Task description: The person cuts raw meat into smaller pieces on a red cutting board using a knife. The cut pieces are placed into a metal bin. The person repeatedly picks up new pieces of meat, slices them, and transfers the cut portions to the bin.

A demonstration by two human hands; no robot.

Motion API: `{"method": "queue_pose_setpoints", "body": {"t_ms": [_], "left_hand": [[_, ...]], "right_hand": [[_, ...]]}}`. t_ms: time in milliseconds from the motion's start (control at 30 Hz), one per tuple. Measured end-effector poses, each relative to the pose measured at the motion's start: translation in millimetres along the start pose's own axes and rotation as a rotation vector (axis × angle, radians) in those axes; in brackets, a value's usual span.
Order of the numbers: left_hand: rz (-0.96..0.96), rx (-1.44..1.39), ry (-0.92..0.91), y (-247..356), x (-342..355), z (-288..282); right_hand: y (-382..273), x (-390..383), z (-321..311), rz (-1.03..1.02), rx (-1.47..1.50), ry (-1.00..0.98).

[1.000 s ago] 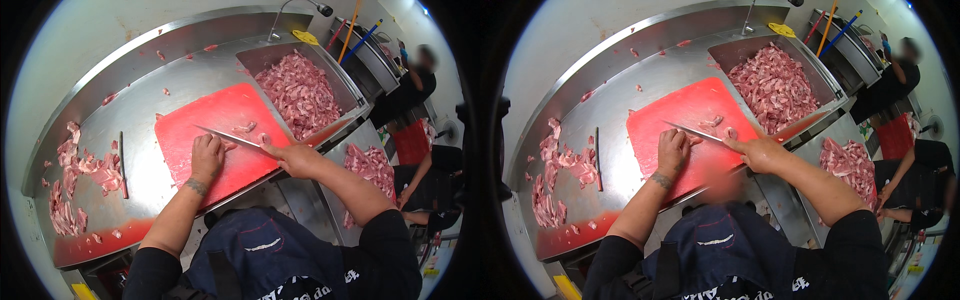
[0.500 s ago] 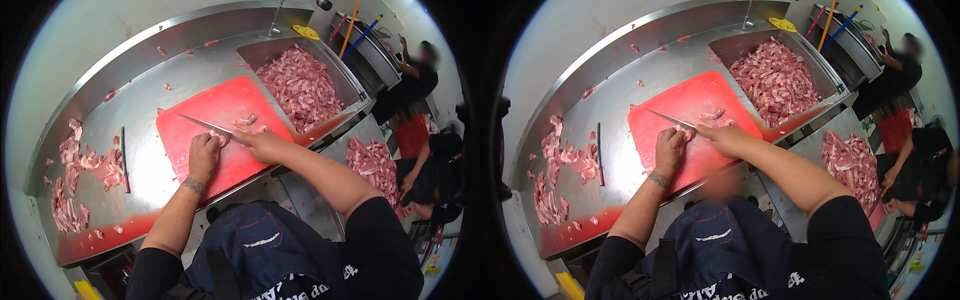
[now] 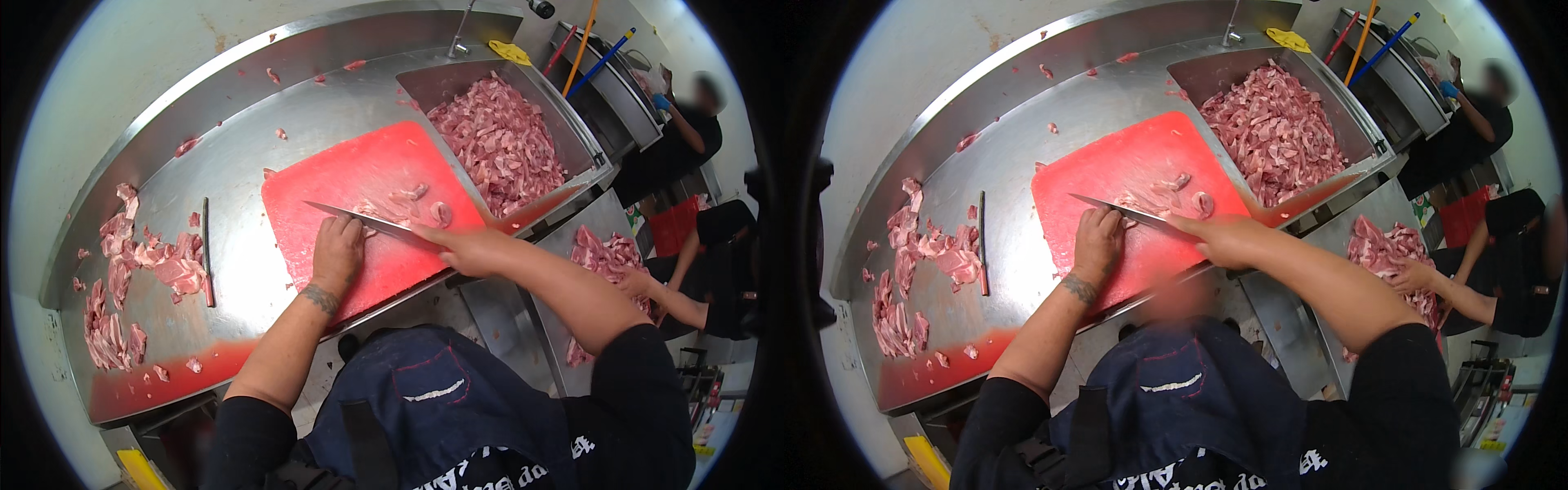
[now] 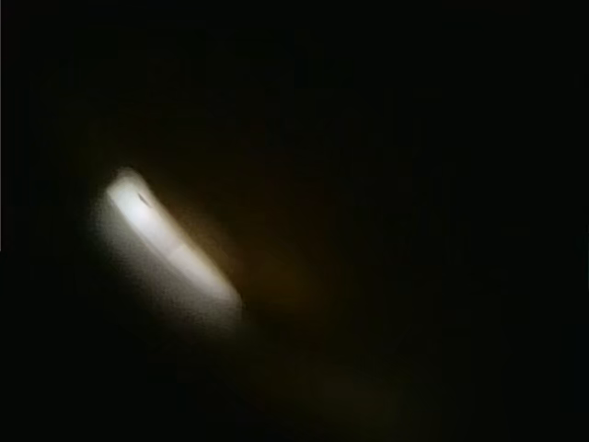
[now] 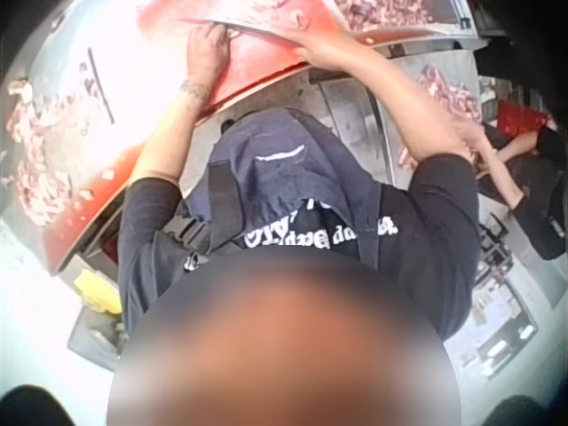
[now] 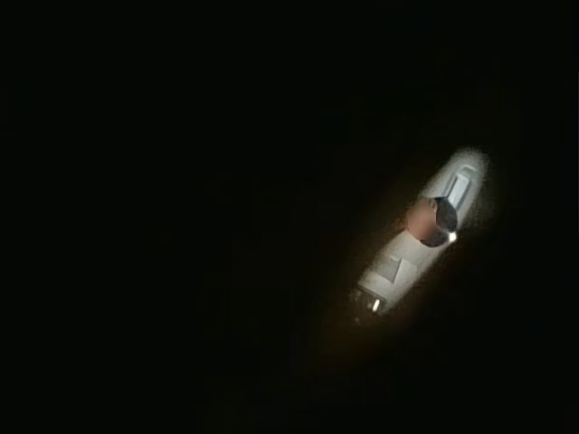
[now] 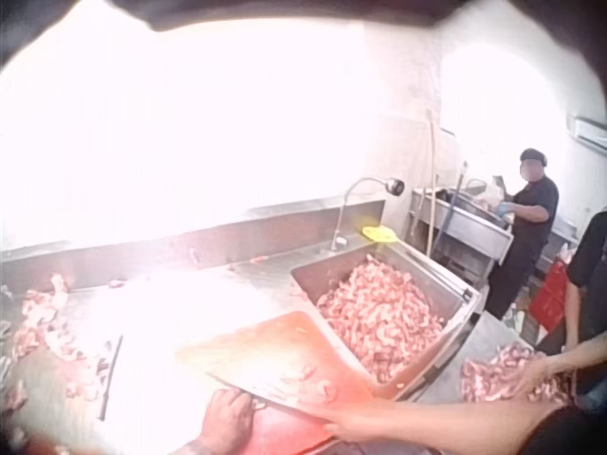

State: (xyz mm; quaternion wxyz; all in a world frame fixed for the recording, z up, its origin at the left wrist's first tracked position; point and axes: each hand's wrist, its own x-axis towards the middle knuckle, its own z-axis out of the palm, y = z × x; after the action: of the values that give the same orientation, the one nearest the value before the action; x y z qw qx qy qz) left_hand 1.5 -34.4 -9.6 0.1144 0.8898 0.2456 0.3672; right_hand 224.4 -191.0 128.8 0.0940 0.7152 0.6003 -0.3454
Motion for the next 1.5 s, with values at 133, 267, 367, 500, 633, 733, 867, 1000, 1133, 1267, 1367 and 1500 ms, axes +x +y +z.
{"method": "queue_pose_setpoints", "body": {"t_ms": [133, 267, 367, 500, 633, 733, 867, 1000, 1133, 1267, 1367, 1500], "left_hand": [[-0.017, -0.010, -0.085, -1, -1, 0], [0.015, -0.043, -0.043, -3, -8, -7], [-0.027, -0.035, 0.018, -6, -17, -11], [-0.097, -0.033, 0.011, -9, -18, -11], [-0.116, -0.026, 0.030, -7, -19, -14], [-0.066, -0.035, 0.033, -9, -23, -11], [-0.083, -0.098, -0.052, -18, -22, -4], [-0.001, -0.065, -0.041, -3, -15, -11], [-0.047, -0.076, -0.135, 6, -23, -38], [-0.382, -0.108, 0.051, -31, -69, -91], [-0.607, 0.140, 0.138, -122, -105, -164], [-0.641, 0.679, -0.173, -230, -167, -261]], "right_hand": [[-41, 86, 13, -0.212, 0.057, 0.232], [-46, 100, 13, -0.201, 0.075, 0.224], [-30, 60, 12, -0.157, 0.064, 0.159], [4, 11, 15, -0.072, 0.017, 0.098], [26, -15, 25, -0.182, -0.012, 0.266], [26, -26, 21, -0.164, -0.043, 0.156], [-10, -1, 13, -0.049, 0.017, 0.055], [-57, 70, 21, -0.231, 0.022, 0.240], [-55, 92, 16, -0.206, -0.006, 0.249], [-38, 51, 30, -0.223, 0.102, 0.318], [-8, 22, 55, -0.254, 0.127, 0.194], [77, 26, 52, -0.050, -0.014, 0.574]]}}
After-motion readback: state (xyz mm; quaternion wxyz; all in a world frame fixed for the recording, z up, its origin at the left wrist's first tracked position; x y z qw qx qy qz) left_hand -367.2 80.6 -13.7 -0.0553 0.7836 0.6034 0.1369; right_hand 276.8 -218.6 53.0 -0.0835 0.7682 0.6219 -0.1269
